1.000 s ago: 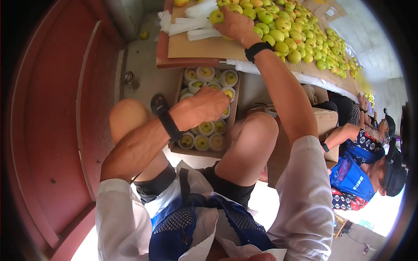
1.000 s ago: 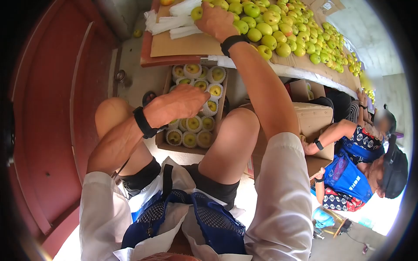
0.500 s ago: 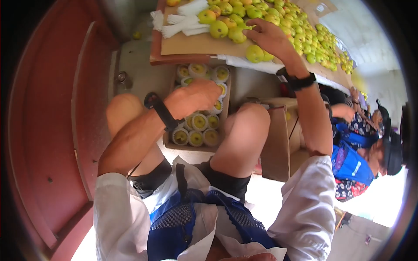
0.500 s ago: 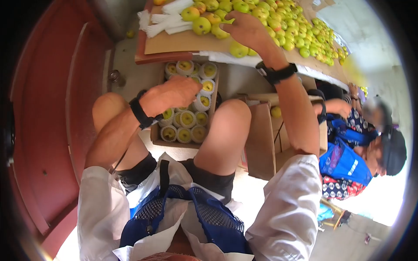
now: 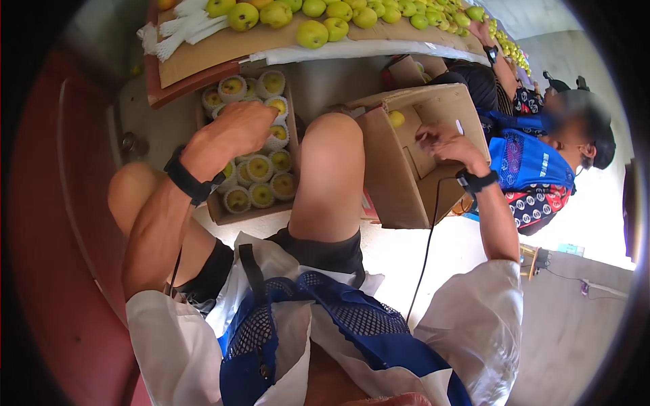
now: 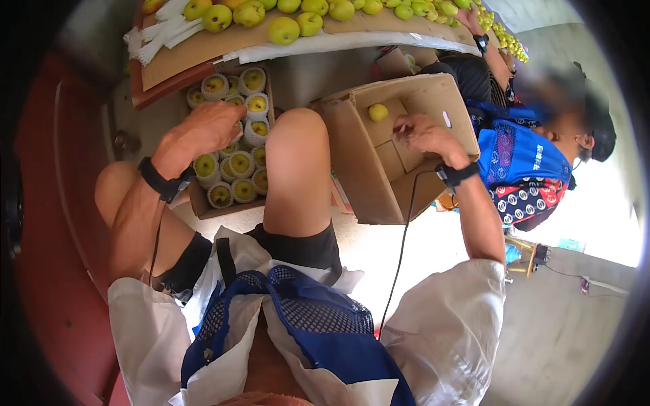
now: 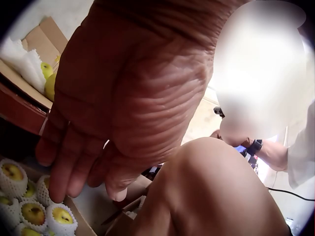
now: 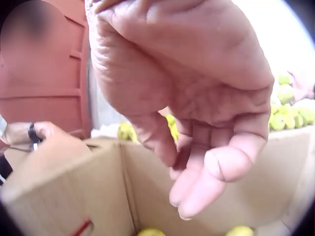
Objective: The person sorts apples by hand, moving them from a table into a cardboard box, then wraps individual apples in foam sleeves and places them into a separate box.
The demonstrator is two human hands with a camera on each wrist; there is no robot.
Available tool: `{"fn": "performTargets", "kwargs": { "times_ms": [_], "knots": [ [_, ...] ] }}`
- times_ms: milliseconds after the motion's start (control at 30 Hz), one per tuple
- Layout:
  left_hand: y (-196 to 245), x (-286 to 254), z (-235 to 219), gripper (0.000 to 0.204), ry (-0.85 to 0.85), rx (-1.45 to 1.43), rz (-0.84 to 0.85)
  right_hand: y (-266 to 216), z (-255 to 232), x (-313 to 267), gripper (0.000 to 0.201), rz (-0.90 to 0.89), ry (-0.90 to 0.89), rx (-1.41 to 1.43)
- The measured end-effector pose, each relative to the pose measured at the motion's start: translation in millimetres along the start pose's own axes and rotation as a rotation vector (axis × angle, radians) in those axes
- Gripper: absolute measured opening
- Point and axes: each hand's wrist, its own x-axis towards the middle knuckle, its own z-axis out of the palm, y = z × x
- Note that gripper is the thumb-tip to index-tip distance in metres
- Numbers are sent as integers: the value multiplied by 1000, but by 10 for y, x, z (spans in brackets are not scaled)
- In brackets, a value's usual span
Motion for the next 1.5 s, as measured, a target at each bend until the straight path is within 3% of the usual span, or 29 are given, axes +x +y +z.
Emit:
{"fn": "performTargets", "kwargs": {
  "times_ms": [67, 133, 400, 833, 1067, 1133, 1233, 1333, 1500],
  "knots": [
    [50, -40, -21, 20, -4, 17, -5, 352, 236, 135, 26, 178, -148, -163],
    [56, -57, -18, 18, 2, 28, -11, 603, 498, 230, 28, 239, -210, -239],
    [57, -117, 81, 16, 52, 19, -10, 964, 1271, 260, 39, 182, -162, -228],
    [100, -138, 48, 19, 98, -66, 46, 867, 1413, 603, 58, -5, -32, -110],
    [236, -55, -41, 23, -55, -51, -36, 887, 1664, 1034, 68, -194, 134, -11],
    [213, -60, -4, 25, -51, -52, -39, 844, 1629, 1119, 72, -203, 191, 51],
    [231, -34, 2, 27, -71, -15, -32, 518, 1444, 1091, 79, -28, 127, 161],
    [283, -29, 6, 27, -78, -32, -42, 556, 1606, 1372, 85, -139, 81, 248],
    [283, 11, 12, 26, -90, -21, -32, 568, 1726, 1399, 84, -126, 133, 276]
  ]
}}
